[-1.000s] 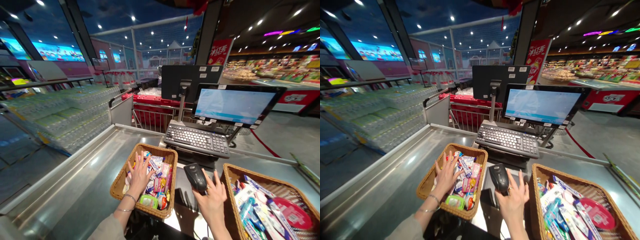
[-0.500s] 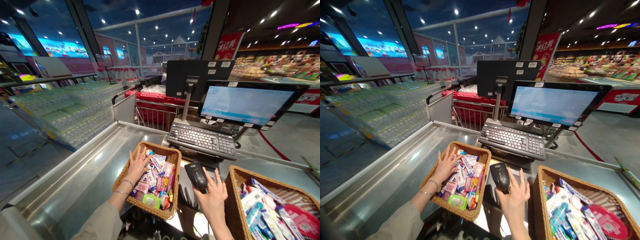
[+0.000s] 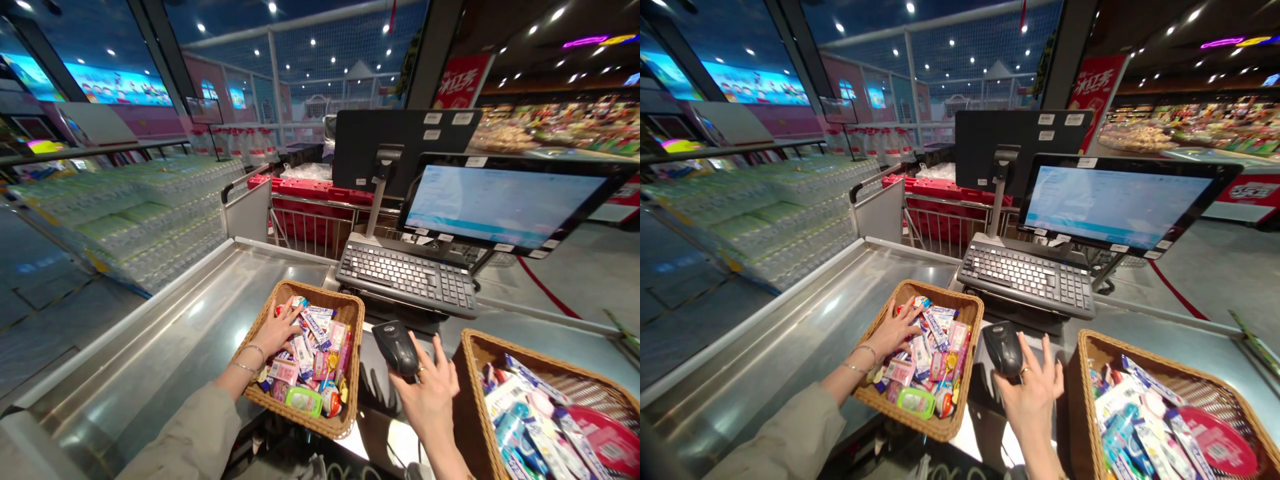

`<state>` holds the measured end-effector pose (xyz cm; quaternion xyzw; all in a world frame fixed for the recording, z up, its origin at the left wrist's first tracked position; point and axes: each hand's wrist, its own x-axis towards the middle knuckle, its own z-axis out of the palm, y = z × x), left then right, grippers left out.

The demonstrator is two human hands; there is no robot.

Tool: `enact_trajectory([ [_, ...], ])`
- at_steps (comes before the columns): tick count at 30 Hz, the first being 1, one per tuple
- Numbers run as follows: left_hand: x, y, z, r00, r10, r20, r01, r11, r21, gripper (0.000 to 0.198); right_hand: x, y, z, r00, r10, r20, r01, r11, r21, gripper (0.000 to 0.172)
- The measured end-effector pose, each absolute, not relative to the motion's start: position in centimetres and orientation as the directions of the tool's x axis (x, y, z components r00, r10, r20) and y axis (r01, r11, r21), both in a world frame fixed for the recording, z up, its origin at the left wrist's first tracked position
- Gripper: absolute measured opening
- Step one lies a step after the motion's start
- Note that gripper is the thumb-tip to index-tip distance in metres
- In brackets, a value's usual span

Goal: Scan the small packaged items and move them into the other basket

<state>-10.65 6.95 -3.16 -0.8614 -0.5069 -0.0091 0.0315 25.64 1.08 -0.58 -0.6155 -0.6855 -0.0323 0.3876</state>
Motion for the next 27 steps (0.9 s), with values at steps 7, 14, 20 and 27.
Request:
enact_trajectory([
  [7, -10.4, 7.5, -3.2, 0.526, 0.85, 0.036, 0.85, -0.527, -0.004, 0.038, 25.6, 1.0, -0.8, 0.055, 0.821, 0.568, 0.876, 0.234, -0.423, 0.028],
  [14, -10.6, 7.3, -3.6, 0.533, 0.846, 0.028, 0.846, -0.533, 0.015, 0.027, 25.5, 0.7, -0.7, 0.059, 0.818, 0.573, 0.874, 0.235, -0.426, 0.026],
  [20, -10.4, 7.2, -3.2, 0.54, 0.841, 0.013, 0.84, -0.54, 0.044, 0.021, 25.6, 0.2, -0.7, 0.055, 0.818, 0.572, 0.874, 0.238, -0.424, 0.023],
  [27, -10.8, 7.0, -2.1, 0.518, 0.851, 0.089, 0.853, -0.522, 0.028, 0.017, 25.7, -0.4, -0.6, 0.047, 0.791, 0.61, 0.885, 0.25, -0.393, 0.022],
])
